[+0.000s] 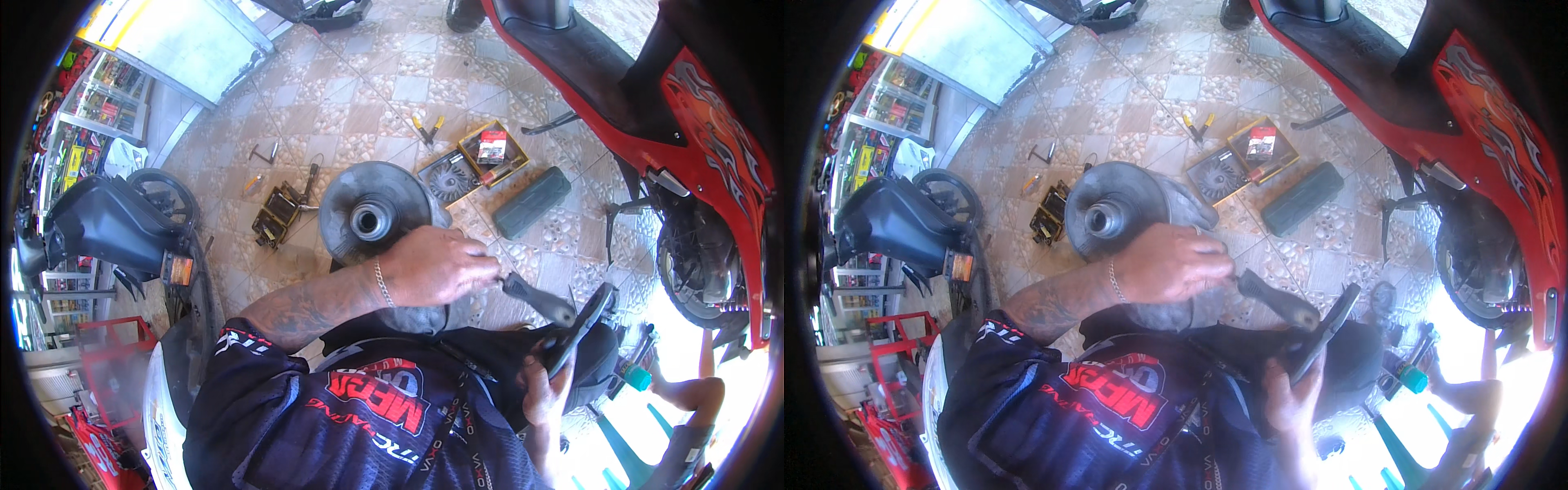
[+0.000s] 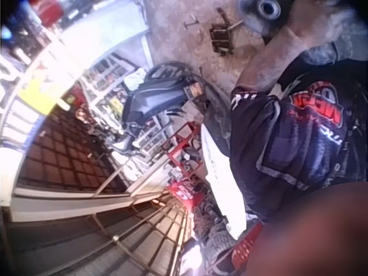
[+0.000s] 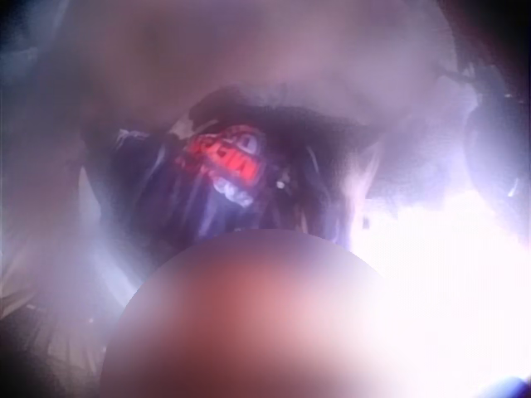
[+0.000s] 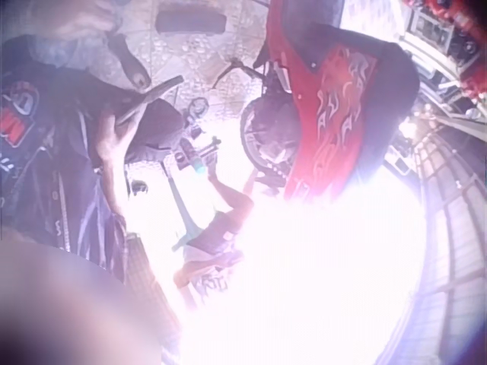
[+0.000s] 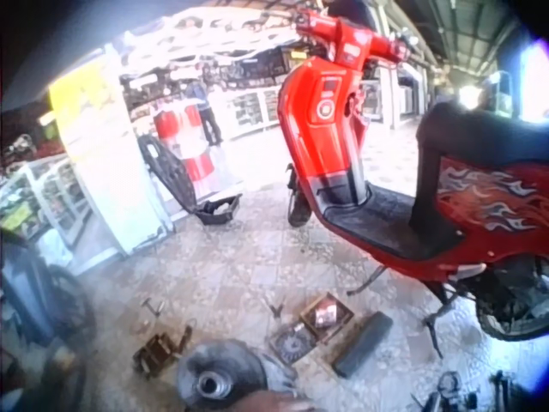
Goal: The person uses a screwdriver to pry and remove a retaining ring from a scooter clutch assembly, then wipes the part with a cloth.
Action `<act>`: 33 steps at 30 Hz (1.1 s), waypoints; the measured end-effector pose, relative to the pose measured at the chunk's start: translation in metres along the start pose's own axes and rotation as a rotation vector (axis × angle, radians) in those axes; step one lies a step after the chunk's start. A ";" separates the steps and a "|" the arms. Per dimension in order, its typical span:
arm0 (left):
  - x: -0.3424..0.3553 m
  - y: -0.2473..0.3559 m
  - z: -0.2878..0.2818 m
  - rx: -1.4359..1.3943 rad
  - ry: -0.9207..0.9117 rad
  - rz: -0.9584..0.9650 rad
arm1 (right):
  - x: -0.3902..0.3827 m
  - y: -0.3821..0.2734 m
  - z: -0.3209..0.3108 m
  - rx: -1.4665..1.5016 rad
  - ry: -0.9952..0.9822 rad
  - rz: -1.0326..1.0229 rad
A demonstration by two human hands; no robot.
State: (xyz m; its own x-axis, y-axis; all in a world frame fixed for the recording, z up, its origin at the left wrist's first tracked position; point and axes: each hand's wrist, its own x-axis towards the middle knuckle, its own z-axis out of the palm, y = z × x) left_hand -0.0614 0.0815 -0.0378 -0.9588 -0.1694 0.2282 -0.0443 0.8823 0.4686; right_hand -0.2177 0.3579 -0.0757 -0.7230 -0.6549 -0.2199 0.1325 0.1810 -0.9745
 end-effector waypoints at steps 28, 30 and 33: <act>-0.002 0.003 -0.004 0.010 0.121 0.060 | 0.030 -0.053 0.039 0.249 -0.031 -0.177; -0.002 0.005 -0.005 0.017 0.142 0.061 | 0.031 -0.052 0.049 0.228 0.009 -0.158; -0.002 0.006 -0.005 -0.027 0.194 0.084 | 0.031 -0.049 0.047 0.216 0.014 -0.342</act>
State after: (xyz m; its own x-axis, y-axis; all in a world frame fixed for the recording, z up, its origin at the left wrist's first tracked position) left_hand -0.0584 0.0854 -0.0315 -0.8865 -0.1792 0.4266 0.0439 0.8853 0.4630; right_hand -0.2150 0.2940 -0.0369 -0.7592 -0.6402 0.1174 0.0214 -0.2047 -0.9786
